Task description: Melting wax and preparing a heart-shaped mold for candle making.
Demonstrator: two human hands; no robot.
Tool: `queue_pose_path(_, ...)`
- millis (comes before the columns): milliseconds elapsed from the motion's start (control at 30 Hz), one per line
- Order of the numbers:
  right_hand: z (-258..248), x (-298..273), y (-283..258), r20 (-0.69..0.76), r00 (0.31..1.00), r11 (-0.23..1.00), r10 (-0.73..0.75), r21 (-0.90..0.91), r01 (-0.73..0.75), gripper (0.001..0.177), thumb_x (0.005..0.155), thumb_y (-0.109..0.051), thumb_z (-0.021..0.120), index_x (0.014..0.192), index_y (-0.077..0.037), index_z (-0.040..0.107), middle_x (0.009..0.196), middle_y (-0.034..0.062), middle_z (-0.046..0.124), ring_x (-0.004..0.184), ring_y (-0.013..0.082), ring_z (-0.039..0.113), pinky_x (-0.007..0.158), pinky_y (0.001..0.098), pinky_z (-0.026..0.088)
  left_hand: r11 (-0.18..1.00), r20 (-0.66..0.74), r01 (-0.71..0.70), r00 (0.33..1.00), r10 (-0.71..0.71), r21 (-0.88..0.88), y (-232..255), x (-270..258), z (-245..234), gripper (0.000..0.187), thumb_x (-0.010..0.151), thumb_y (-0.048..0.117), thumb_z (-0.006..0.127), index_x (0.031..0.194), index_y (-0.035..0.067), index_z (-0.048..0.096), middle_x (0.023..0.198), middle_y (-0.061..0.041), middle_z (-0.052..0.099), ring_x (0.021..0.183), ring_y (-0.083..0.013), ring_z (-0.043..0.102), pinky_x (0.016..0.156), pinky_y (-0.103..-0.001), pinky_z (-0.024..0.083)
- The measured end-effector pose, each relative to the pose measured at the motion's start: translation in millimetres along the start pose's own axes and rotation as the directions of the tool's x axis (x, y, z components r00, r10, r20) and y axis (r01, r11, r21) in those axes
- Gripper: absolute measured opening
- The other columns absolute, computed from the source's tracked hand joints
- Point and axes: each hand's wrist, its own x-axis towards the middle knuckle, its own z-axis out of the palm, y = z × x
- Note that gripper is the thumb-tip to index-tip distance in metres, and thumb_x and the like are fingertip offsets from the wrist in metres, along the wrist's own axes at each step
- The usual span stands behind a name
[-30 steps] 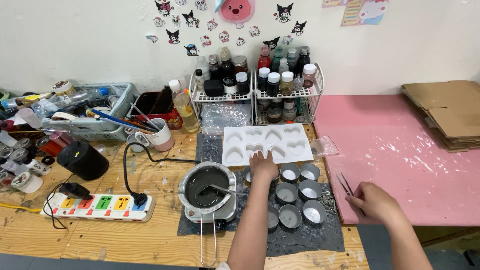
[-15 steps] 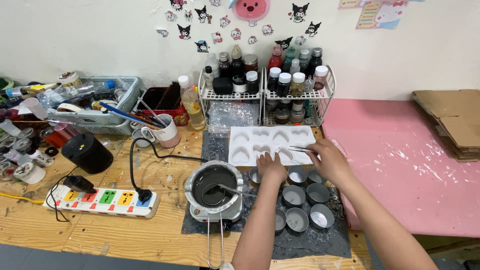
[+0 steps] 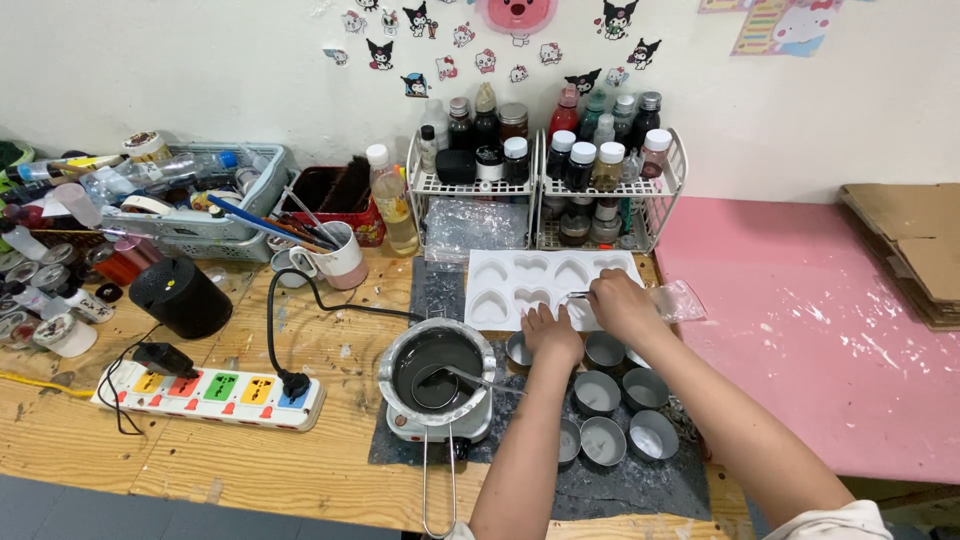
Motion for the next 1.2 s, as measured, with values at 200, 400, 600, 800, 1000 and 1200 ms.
queue_pose_path(200, 14, 3, 2, 0.001, 1.0, 0.999, -0.018, -0.027, 0.018, 0.016, 0.087, -0.012, 0.069, 0.081, 0.002, 0.072, 0.095, 0.016, 0.068, 0.1, 0.0358, 0.065, 0.083, 0.0474, 0.056, 1.0, 0.064, 0.008, 0.998, -0.01, 0.029, 4, -46, -41, 0.107, 0.086, 0.038, 0.078, 0.167, 0.019, 0.01, 0.173, -0.017, 0.004, 0.16, -0.0354, 0.002, 0.126, -0.051, -0.008)
queue_pose_path(400, 24, -2, -2, -0.009, 0.999, 0.99, -0.043, -0.131, 0.042, 0.01, 0.08, -0.003, 0.065, 0.085, 0.003, 0.071, 0.102, 0.0167, 0.067, 0.105, 0.0338, 0.064, 0.081, 0.0432, 0.059, 1.0, 0.017, 0.006, 1.0, -0.006, 0.0, 1, -1, 3, 0.094, 0.092, 0.033, 0.068, 0.167, 0.019, 0.014, 0.173, -0.018, 0.006, 0.159, -0.0385, 0.002, 0.125, -0.053, -0.009)
queue_pose_path(600, -12, -13, -5, -0.163, 0.98, 0.979, -0.112, -0.188, 0.081, 0.009, 0.082, -0.001, 0.065, 0.09, 0.002, 0.068, 0.106, 0.0159, 0.063, 0.109, 0.0315, 0.062, 0.081, 0.0404, 0.059, 1.0, -0.02, -0.004, 1.0, 0.004, -0.01, -1, -12, -6, 0.079, 0.1, 0.037, 0.053, 0.166, 0.018, 0.013, 0.172, -0.019, 0.007, 0.159, -0.0391, 0.004, 0.125, -0.054, -0.009)
queue_pose_path(800, -49, -33, 1, -0.273, 0.962, 1.0, 0.017, -0.019, -0.023, 0.012, 0.088, -0.012, 0.069, 0.093, -0.001, 0.07, 0.102, 0.0142, 0.063, 0.102, 0.0332, 0.063, 0.08, 0.0448, 0.056, 0.998, -0.018, -0.01, 1.0, 0.009, -0.066, 0, -16, -11, 0.08, 0.1, 0.043, 0.052, 0.165, 0.017, 0.013, 0.172, -0.019, 0.007, 0.159, -0.0378, 0.003, 0.126, -0.052, -0.008)
queue_pose_path(1000, -80, -68, 5, -0.341, 0.94, 0.994, 0.02, 0.105, 0.017, 0.02, 0.092, -0.015, 0.071, 0.106, -0.002, 0.074, 0.094, 0.0135, 0.063, 0.095, 0.0341, 0.063, 0.076, 0.0449, 0.053, 0.996, -0.061, -0.019, 0.998, 0.013, -0.085, -3, -7, 3, 0.087, 0.095, 0.029, 0.062, 0.167, 0.019, 0.013, 0.172, -0.021, 0.006, 0.159, -0.0388, 0.002, 0.125, -0.051, -0.006)
queue_pose_path(1200, -99, -119, 25, -0.26, 0.942, 0.937, 0.21, 0.328, -0.118, 0.027, 0.091, -0.015, 0.072, 0.116, -0.005, 0.075, 0.086, 0.0107, 0.064, 0.078, 0.0229, 0.064, 0.068, 0.0364, 0.054, 0.974, -0.306, -0.118, 0.951, 0.055, -0.192, 0, -31, 16, 0.081, 0.095, 0.033, 0.061, 0.159, 0.003, 0.021, 0.167, -0.025, 0.014, 0.156, -0.0406, 0.009, 0.125, -0.052, 0.001)
